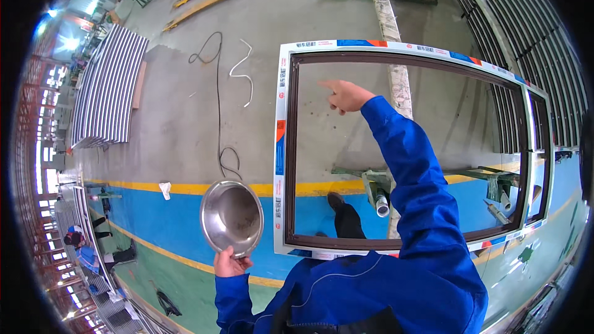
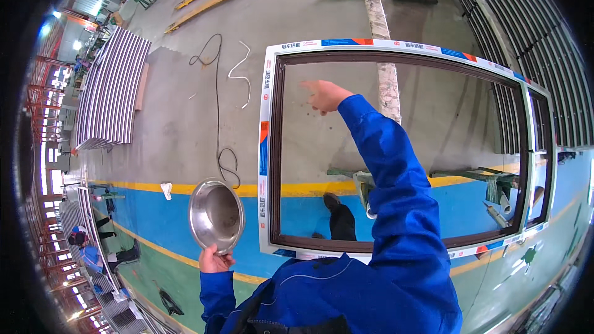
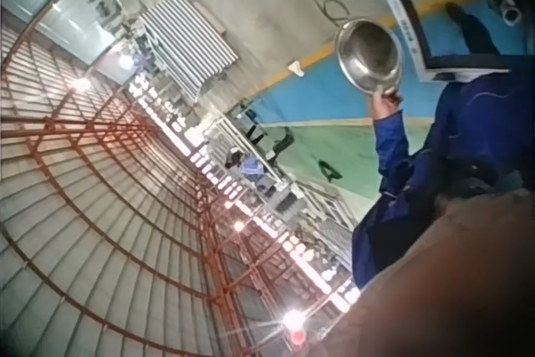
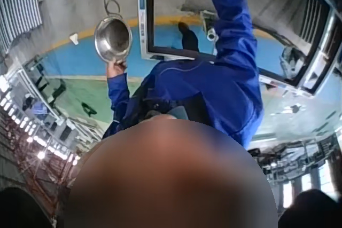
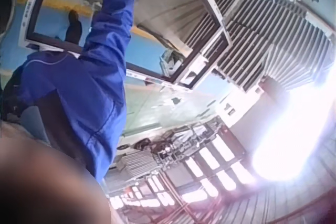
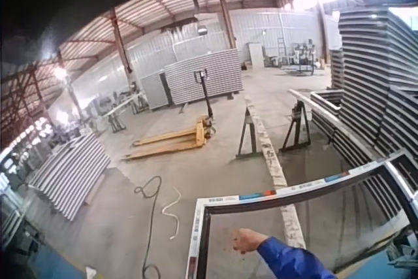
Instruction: Applying sealant to the joints of a window frame with a caulk gun and smoothing it out with a finger.
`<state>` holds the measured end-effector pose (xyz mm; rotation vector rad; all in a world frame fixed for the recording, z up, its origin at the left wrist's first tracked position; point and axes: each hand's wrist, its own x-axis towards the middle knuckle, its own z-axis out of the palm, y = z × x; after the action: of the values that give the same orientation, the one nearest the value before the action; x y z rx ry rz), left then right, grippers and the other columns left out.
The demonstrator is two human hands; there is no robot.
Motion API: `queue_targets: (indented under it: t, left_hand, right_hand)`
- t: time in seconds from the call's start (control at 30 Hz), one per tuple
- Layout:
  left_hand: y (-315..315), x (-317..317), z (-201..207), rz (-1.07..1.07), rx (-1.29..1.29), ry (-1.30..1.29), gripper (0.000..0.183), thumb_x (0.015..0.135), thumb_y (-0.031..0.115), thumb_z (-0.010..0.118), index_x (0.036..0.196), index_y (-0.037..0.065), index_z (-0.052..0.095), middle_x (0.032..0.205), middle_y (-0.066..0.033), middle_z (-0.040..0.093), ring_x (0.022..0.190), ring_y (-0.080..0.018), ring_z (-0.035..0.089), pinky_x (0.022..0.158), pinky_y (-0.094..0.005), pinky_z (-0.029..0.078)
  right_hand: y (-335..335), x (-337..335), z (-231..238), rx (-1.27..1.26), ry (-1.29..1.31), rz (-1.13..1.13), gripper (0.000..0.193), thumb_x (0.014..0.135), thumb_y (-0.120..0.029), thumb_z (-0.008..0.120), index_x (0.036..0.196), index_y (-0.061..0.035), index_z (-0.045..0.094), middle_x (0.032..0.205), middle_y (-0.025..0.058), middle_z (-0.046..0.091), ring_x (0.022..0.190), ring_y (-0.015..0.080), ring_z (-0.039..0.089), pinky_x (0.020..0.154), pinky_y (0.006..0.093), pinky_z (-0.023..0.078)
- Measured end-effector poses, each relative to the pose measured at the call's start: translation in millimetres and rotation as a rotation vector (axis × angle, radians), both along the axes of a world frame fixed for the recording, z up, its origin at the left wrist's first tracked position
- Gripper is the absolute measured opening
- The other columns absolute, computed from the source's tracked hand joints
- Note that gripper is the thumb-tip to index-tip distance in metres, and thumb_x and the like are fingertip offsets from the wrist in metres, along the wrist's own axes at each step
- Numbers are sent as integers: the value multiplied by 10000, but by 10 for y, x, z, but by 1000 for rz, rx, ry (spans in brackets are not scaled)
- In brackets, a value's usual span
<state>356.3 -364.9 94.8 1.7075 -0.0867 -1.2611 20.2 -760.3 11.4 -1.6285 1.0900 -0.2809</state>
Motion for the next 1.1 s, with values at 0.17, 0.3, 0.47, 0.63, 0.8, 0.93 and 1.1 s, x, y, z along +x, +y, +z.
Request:
queue_targets:
  t: [0.17,0.3,0.47,0.63,0.8,0.93,1.1]
  left_hand:
    - [230,-118,20,-79,-81,-5,369,845,238,522,1107,-21,524,790,-168,652,551,-216,611,473,-347,541]
    - [453,-173,0,-204,-153,39,384,850,239,522,1130,-25,519,786,-167,656,546,-216,621,472,-342,549]
    - [775,-297,-93,-308,-157,63,383,853,239,508,1133,-22,519,784,-164,662,544,-224,634,468,-339,549]
    - [1048,-557,-93,-457,-144,78,343,863,230,490,1123,10,526,796,-158,659,564,-230,641,482,-341,551]
    - [1204,-936,-92,-580,-185,86,326,877,202,477,1135,4,502,850,-166,649,573,-247,646,482,-335,551]
    - [1249,-1329,-48,-626,-186,122,323,880,185,475,1145,1,496,840,-166,648,557,-249,644,469,-335,548]
    - [1262,-1968,-62,-675,-272,118,300,897,192,483,1131,4,491,806,-166,652,524,-244,643,440,-327,541]
  right_hand:
    - [782,-93,585,-186,94,125,605,796,-90,485,1393,-108,389,850,178,655,612,253,628,625,363,522]
    - [1622,-106,965,-246,148,253,610,815,-83,463,1415,-132,366,824,156,632,624,235,612,636,353,513]
    - [2787,11,1374,-505,198,360,647,793,-86,472,1423,-169,347,916,225,637,715,380,615,706,430,504]
    - [3727,86,1640,-333,443,458,702,767,-100,503,1424,-276,331,773,237,618,689,391,611,654,492,482]
    - [4244,-150,1495,-333,470,484,748,743,-100,521,1440,-260,300,808,232,628,728,415,608,683,513,470]
    - [4474,-457,1474,-315,654,474,797,697,-90,542,1440,-249,302,830,225,634,742,404,617,668,504,472]
    - [4699,-984,1426,-363,812,383,762,714,-69,530,1427,-249,330,814,201,650,772,372,649,646,477,490]
